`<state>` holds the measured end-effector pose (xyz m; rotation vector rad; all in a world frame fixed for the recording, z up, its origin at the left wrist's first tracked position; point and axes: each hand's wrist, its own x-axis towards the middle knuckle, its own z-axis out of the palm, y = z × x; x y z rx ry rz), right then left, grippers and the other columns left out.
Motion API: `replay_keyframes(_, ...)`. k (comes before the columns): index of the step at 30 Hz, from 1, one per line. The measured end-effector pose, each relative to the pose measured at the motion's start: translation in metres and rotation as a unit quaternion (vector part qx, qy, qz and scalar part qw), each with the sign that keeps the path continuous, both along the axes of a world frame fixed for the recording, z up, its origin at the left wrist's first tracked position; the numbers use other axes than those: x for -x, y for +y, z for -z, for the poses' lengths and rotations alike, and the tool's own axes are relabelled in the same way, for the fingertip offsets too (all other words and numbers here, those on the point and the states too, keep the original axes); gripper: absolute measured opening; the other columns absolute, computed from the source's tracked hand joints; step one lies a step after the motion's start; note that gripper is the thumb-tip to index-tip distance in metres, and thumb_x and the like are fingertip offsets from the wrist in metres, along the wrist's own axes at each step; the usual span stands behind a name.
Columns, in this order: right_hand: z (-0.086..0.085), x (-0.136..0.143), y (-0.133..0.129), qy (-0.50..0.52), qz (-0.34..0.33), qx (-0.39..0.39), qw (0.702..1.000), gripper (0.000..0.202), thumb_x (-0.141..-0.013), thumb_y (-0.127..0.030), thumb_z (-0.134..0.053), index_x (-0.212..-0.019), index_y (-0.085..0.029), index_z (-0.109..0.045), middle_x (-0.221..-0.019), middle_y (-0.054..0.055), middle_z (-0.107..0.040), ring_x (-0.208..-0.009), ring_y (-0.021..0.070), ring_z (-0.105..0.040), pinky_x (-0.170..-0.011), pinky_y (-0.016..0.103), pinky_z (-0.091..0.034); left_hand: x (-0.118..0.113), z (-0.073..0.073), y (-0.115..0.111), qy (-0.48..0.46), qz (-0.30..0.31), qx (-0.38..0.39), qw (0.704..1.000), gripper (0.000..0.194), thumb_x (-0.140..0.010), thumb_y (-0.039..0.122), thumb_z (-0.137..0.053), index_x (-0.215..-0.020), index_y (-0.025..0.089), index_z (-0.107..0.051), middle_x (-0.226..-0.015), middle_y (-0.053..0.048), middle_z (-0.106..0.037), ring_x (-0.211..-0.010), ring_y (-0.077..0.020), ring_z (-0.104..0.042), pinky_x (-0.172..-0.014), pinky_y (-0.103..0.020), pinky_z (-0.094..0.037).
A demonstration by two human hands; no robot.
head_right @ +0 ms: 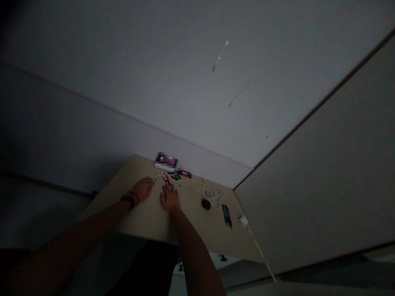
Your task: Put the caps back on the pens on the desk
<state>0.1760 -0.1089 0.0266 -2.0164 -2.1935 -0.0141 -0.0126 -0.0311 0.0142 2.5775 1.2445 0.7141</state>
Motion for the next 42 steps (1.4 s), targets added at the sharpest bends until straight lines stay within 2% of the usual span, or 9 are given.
replay_keyframes(3,-0.003,0.000,0.000,0.002,0.002,0.015,1.000,0.053,-0.102,-0.037,-0.037,-0.153,-0.022,-0.044,-0.162,0.008,-0.038,-0.154,0.0290,-0.020,-0.119,0.051,-0.026,0.002,0.003,0.001,-0.015,-0.010,0.007,1.000,0.042,-0.088,0.008,-0.045,-0.120,0.015,-0.072,-0.131,-0.013,-0.068,-0.128,-0.0235,-0.058,-0.117,-0.038,-0.039)
replay_keyframes(6,-0.003,0.001,-0.004,0.008,0.004,0.004,1.000,0.053,-0.102,-0.034,-0.038,-0.152,-0.019,-0.045,-0.161,0.009,-0.040,-0.154,0.0289,-0.022,-0.119,0.050,-0.027,0.004,0.006,-0.002,-0.030,-0.025,0.011,0.999,0.044,-0.088,0.008,-0.043,-0.122,0.015,-0.071,-0.128,-0.014,-0.070,-0.122,-0.0237,-0.062,-0.111,-0.038,-0.046)
replay_keyframes(13,0.002,0.003,-0.012,0.018,0.021,-0.048,0.998,0.048,-0.100,-0.028,-0.041,-0.144,-0.017,-0.054,-0.152,0.011,-0.052,-0.152,0.0289,-0.027,-0.118,0.048,-0.030,0.014,0.005,-0.012,-0.075,-0.028,-0.003,0.997,0.049,-0.083,-0.002,-0.041,-0.114,0.017,-0.073,-0.126,-0.014,-0.067,-0.124,-0.0250,-0.057,-0.109,-0.042,-0.048)
replay_keyframes(16,0.003,0.003,-0.012,0.014,0.021,-0.054,0.998,0.047,-0.099,-0.027,-0.043,-0.143,-0.017,-0.056,-0.151,0.011,-0.054,-0.150,0.0288,-0.030,-0.117,0.046,-0.032,0.023,0.005,-0.020,-0.089,-0.038,0.000,0.995,0.048,-0.081,-0.003,-0.041,-0.111,0.017,-0.073,-0.118,-0.014,-0.067,-0.116,-0.0246,-0.059,-0.104,-0.042,-0.051)
replay_keyframes(21,0.004,0.001,-0.010,0.026,0.016,-0.064,0.997,0.047,-0.097,-0.023,-0.045,-0.142,-0.015,-0.057,-0.146,0.013,-0.057,-0.148,0.0284,-0.035,-0.116,0.044,-0.035,0.046,0.005,-0.037,-0.084,-0.037,0.012,0.996,0.035,-0.085,0.004,-0.043,-0.101,0.015,-0.072,-0.108,-0.013,-0.067,-0.102,-0.0223,-0.063,-0.097,-0.037,-0.053)
replay_keyframes(26,0.007,-0.001,-0.014,0.044,0.025,-0.071,0.996,0.046,-0.098,-0.023,-0.042,-0.140,-0.012,-0.058,-0.146,0.013,-0.058,-0.147,0.0281,-0.037,-0.119,0.042,-0.032,0.065,0.001,-0.048,-0.075,-0.032,0.016,0.997,0.031,-0.087,0.009,-0.045,-0.101,0.013,-0.072,-0.108,-0.014,-0.067,-0.106,-0.0242,-0.061,-0.100,-0.039,-0.050)
replay_keyframes(34,0.010,-0.001,-0.029,0.058,0.044,-0.069,0.995,0.046,-0.099,-0.027,-0.041,-0.139,-0.012,-0.060,-0.145,0.012,-0.058,-0.145,0.0283,-0.040,-0.118,0.044,-0.035,0.081,-0.007,-0.056,-0.071,-0.009,0.023,0.997,0.031,-0.086,0.010,-0.044,-0.098,0.015,-0.073,-0.110,-0.013,-0.068,-0.107,-0.0239,-0.061,-0.102,-0.040,-0.049)
replay_keyframes(42,0.015,-0.004,-0.031,0.094,0.071,-0.065,0.991,0.047,-0.097,-0.027,-0.043,-0.138,-0.014,-0.060,-0.146,0.012,-0.058,-0.142,0.0274,-0.044,-0.118,0.043,-0.034,0.095,0.001,-0.061,-0.064,0.001,0.040,0.997,0.031,-0.092,0.019,-0.042,-0.101,0.014,-0.071,-0.115,-0.013,-0.068,-0.112,-0.0239,-0.059,-0.107,-0.039,-0.045)
